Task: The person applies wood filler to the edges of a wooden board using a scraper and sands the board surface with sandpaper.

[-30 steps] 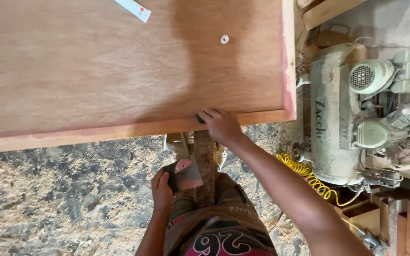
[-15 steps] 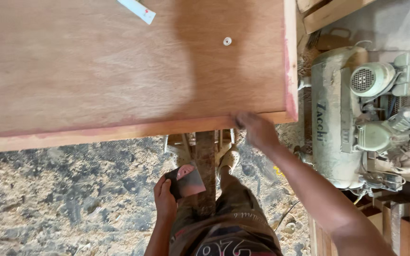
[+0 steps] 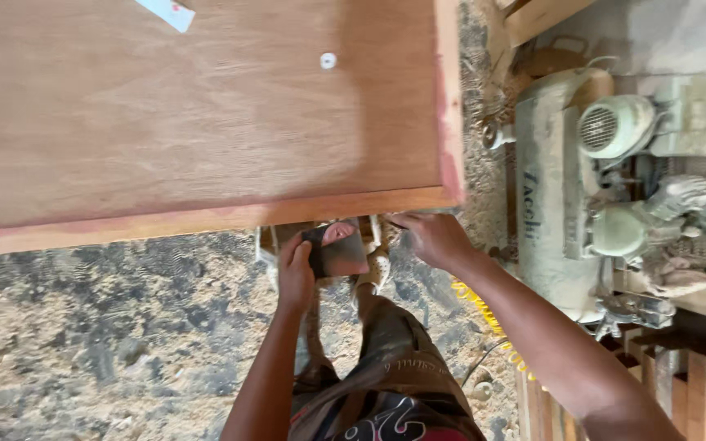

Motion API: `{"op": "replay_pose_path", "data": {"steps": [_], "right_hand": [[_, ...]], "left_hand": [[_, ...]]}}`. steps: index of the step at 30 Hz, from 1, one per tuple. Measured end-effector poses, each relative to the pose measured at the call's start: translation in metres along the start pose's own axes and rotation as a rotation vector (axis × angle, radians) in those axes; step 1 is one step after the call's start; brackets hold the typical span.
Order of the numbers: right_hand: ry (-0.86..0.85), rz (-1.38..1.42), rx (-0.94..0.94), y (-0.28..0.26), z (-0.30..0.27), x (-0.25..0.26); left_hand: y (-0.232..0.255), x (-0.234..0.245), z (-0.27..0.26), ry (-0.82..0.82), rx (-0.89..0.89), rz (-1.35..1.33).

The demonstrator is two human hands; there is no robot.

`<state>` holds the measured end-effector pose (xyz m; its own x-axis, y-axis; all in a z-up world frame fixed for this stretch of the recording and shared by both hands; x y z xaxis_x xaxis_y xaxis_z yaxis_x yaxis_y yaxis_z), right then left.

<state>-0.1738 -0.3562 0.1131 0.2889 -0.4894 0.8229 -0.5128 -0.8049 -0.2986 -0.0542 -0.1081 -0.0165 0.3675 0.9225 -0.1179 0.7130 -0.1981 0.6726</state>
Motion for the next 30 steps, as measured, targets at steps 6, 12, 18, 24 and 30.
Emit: {"op": "replay_pose_path", "data": {"steps": [6, 12, 18, 24, 30], "right_hand": [[0.269, 0.305, 0.169, -0.008, -0.045, 0.069], [0.387, 0.407, 0.163, -0.011, -0.062, 0.102], [0.355, 0.448, 0.255, -0.022, -0.07, 0.094], [0.256, 0.39, 0.399, -0.01, -0.073, 0.066], [0.002, 0.343, 0.637, -0.016, -0.056, 0.037]], "left_hand": [[0.012, -0.054, -0.01, -0.092, -0.317, 0.151], [0.031, -0.096, -0.039, -0.203, -0.502, 0.214], [0.046, -0.125, -0.072, -0.18, -0.51, 0.38], [0.039, -0.118, -0.062, -0.128, -0.618, 0.439], [0.049, -0.092, -0.025, 0.018, -0.256, 0.353]]}}
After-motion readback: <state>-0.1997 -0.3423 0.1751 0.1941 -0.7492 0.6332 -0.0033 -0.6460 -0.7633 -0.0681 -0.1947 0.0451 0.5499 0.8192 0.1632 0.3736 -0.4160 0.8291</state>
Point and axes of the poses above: each hand's wrist, its own z-axis towards the middle knuckle, its own x-axis out of the back of the hand, y = z × x, the point moved 2 cm from there along z, towards the middle knuckle, and after that the axes turned 5 degrees about -x, right-handed, at the moved point
